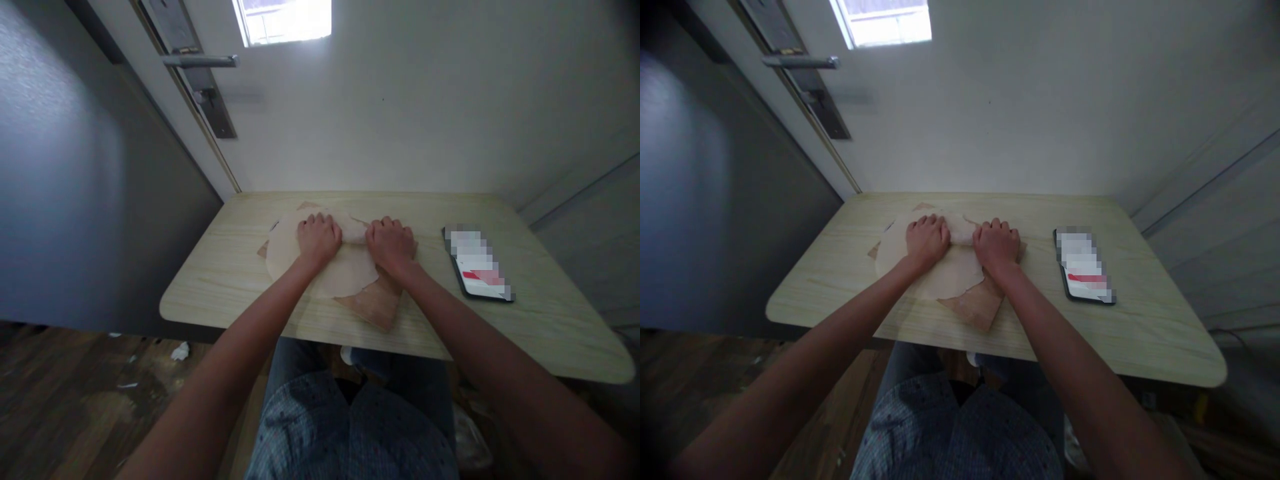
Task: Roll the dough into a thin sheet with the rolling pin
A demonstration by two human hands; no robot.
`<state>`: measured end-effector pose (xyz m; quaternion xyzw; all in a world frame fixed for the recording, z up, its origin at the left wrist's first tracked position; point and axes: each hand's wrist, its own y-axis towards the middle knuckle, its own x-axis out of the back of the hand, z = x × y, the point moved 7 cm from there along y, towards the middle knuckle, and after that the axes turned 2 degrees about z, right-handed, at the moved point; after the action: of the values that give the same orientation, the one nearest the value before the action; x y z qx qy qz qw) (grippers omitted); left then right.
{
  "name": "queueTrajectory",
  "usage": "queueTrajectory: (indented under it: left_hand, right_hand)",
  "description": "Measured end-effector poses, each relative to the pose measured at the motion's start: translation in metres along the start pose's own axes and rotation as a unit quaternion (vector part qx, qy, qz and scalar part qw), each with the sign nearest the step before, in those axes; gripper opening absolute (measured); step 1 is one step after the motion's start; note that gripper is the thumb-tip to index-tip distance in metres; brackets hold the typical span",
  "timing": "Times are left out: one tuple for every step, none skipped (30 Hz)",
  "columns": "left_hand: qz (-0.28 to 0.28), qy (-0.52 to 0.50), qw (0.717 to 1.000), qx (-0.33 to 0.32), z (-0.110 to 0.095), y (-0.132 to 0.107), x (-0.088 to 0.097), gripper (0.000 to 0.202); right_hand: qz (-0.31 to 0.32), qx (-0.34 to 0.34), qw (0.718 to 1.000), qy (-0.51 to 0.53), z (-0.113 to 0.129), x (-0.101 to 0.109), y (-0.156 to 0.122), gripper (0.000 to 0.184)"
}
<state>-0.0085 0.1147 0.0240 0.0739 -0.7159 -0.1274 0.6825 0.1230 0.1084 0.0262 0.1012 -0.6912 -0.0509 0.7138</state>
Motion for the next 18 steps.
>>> queueTrajectory:
  left_hand:
    - [-0.002, -0.001, 1.000, -0.001, 0.000, -0.001, 0.000, 0.037]
    - [-0.003, -0.002, 1.000, -0.001, 0.000, -0.001, 0.000, 0.037]
    - [-0.002, -0.005, 1.000, -0.001, 0.001, -0.001, 0.000, 0.038]
    - [0.000, -0.007, 1.000, 0.000, 0.001, 0.000, -0.001, 0.038]
    - [0.003, -0.009, 1.000, 0.001, 0.001, 0.002, -0.002, 0.038]
    - [0.005, -0.009, 1.000, 0.002, 0.001, 0.004, -0.003, 0.038]
    - [0.006, -0.009, 1.000, 0.003, 0.001, 0.006, -0.004, 0.038]
    - [0.007, -0.008, 1.000, 0.004, 0.001, 0.008, -0.005, 0.039]
    - [0.008, -0.009, 1.000, 0.005, 0.001, 0.011, -0.006, 0.039]
    - [0.010, -0.009, 1.000, 0.006, 0.001, 0.014, -0.007, 0.039]
    - [0.014, -0.011, 1.000, 0.007, 0.002, 0.016, -0.008, 0.039]
    - [0.018, -0.014, 1.000, 0.008, 0.002, 0.019, -0.009, 0.039]
    - [0.023, -0.017, 1.000, 0.009, 0.002, 0.021, -0.011, 0.039]
    - [0.026, -0.019, 0.999, 0.009, 0.002, 0.024, -0.011, 0.039]
    - [0.027, -0.021, 0.999, 0.009, 0.002, 0.027, -0.012, 0.039]
    - [0.027, -0.023, 0.999, 0.008, 0.003, 0.030, -0.011, 0.039]
    - [0.028, -0.023, 0.999, 0.008, 0.003, 0.033, -0.011, 0.038]
    - [0.030, -0.023, 0.999, 0.010, 0.003, 0.036, -0.011, 0.038]
  right_hand:
    - [0.000, -0.001, 1.000, 0.000, 0.000, 0.000, 0.000, 0.041]
    - [0.002, -0.002, 1.000, 0.000, 0.000, 0.000, 0.000, 0.041]
    - [0.004, -0.004, 1.000, 0.000, 0.000, -0.001, 0.001, 0.040]
    - [0.007, -0.006, 1.000, 0.000, 0.000, -0.001, 0.002, 0.040]
    - [0.009, -0.007, 1.000, 0.000, 0.000, -0.002, 0.003, 0.040]
    - [0.010, -0.007, 1.000, 0.000, -0.001, -0.002, 0.005, 0.041]
    - [0.009, -0.006, 1.000, 0.001, -0.001, -0.003, 0.007, 0.041]
    - [0.008, -0.007, 1.000, 0.002, -0.001, -0.003, 0.009, 0.042]
    - [0.006, -0.009, 1.000, 0.002, -0.001, -0.004, 0.012, 0.042]
    - [0.005, -0.010, 1.000, 0.002, -0.002, -0.004, 0.015, 0.042]
    - [0.004, -0.010, 1.000, 0.002, -0.002, -0.005, 0.018, 0.043]
    - [0.005, -0.010, 1.000, 0.001, -0.002, -0.006, 0.021, 0.043]
    - [0.007, -0.008, 1.000, 0.000, -0.002, -0.007, 0.024, 0.044]
    - [0.011, -0.007, 1.000, 0.000, -0.002, -0.009, 0.027, 0.044]
    - [0.017, -0.010, 1.000, 0.001, -0.003, -0.010, 0.031, 0.045]
    - [0.025, -0.017, 1.000, 0.003, -0.004, -0.012, 0.034, 0.046]
    - [0.034, -0.028, 0.999, 0.006, -0.005, -0.013, 0.038, 0.046]
    - [0.044, -0.040, 0.998, 0.010, -0.006, -0.015, 0.041, 0.047]
